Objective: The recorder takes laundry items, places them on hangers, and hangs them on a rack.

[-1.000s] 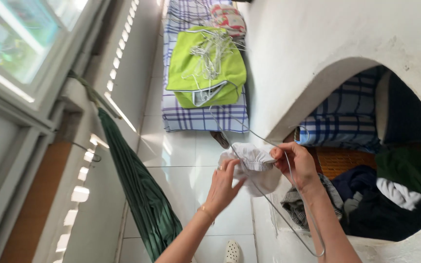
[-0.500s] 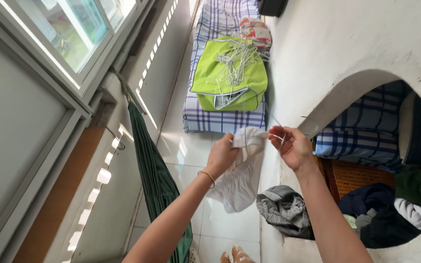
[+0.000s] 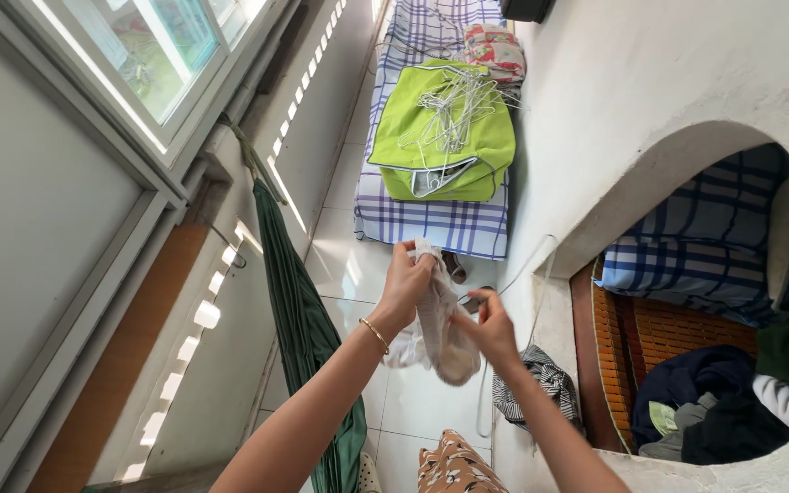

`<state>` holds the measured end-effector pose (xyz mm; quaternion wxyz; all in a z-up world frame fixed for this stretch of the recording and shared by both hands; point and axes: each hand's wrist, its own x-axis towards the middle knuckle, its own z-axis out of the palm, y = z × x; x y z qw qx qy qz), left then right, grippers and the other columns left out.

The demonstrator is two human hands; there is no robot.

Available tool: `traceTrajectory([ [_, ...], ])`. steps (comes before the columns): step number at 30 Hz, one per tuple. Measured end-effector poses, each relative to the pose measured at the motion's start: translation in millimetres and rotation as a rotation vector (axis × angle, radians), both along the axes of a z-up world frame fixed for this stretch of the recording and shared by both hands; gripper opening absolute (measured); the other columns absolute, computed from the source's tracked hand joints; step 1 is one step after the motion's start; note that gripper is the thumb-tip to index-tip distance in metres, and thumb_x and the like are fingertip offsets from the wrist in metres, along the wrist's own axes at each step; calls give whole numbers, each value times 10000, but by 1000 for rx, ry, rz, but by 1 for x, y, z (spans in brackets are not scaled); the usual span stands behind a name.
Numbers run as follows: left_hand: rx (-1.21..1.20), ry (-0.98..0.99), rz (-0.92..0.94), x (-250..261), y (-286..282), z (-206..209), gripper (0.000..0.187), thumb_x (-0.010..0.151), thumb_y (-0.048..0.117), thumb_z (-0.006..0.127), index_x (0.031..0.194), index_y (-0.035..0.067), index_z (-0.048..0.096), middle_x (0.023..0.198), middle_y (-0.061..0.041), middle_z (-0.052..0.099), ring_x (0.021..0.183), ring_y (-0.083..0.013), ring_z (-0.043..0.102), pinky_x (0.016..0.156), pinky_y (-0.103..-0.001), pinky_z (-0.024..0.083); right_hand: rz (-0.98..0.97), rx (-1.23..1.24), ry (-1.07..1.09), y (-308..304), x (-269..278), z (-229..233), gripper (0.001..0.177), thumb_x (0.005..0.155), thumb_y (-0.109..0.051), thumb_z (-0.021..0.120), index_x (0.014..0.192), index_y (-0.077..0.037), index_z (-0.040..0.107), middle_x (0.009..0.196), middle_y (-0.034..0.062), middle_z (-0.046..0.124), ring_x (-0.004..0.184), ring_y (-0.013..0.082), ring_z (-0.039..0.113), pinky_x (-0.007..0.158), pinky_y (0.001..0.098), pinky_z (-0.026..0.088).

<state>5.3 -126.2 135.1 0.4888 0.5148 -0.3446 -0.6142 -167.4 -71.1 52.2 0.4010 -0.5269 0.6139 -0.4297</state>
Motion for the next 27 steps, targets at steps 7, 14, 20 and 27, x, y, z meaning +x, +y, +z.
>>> traceTrajectory([
  [7, -112, -231, 8, 61, -4, 50, 410, 941, 115, 618, 1318, 43, 473, 1082, -129, 683, 879, -158, 682, 721, -276, 581, 58, 99, 429, -49, -57, -120, 377, 792, 17, 690, 1153, -92, 694, 1116, 64, 724, 798, 147, 715, 711, 254, 575],
  [14, -389, -1031, 99, 146, -18, -21, 404, 827, -13, 683, 1211, 37, 567, 1061, -190, 706, 962, -308, 705, 810, -399, 582, 192, 249, 123, -116, -101, -15, 227, 790, -19, 770, 998, -107, 784, 891, 46, 715, 687, 67, 555, 612, 253, 424],
  [20, -139, -708, 177, 140, -3, 6, 350, 853, -29, 572, 1185, 82, 571, 1004, -150, 662, 957, -338, 707, 859, -443, 581, 323, 369, 55, -113, -91, 43, 178, 779, -107, 823, 955, -111, 795, 765, -18, 703, 626, 61, 475, 562, 242, 332],
  [27, -347, -1320, -314, 130, -2, -1, 427, 831, -14, 615, 1199, 195, 671, 1238, -55, 716, 1169, -227, 674, 1020, -459, 459, 252, 322, -151, -134, -63, 55, 169, 846, -151, 787, 1003, -131, 726, 775, -27, 622, 607, 59, 500, 522, 213, 368],
])
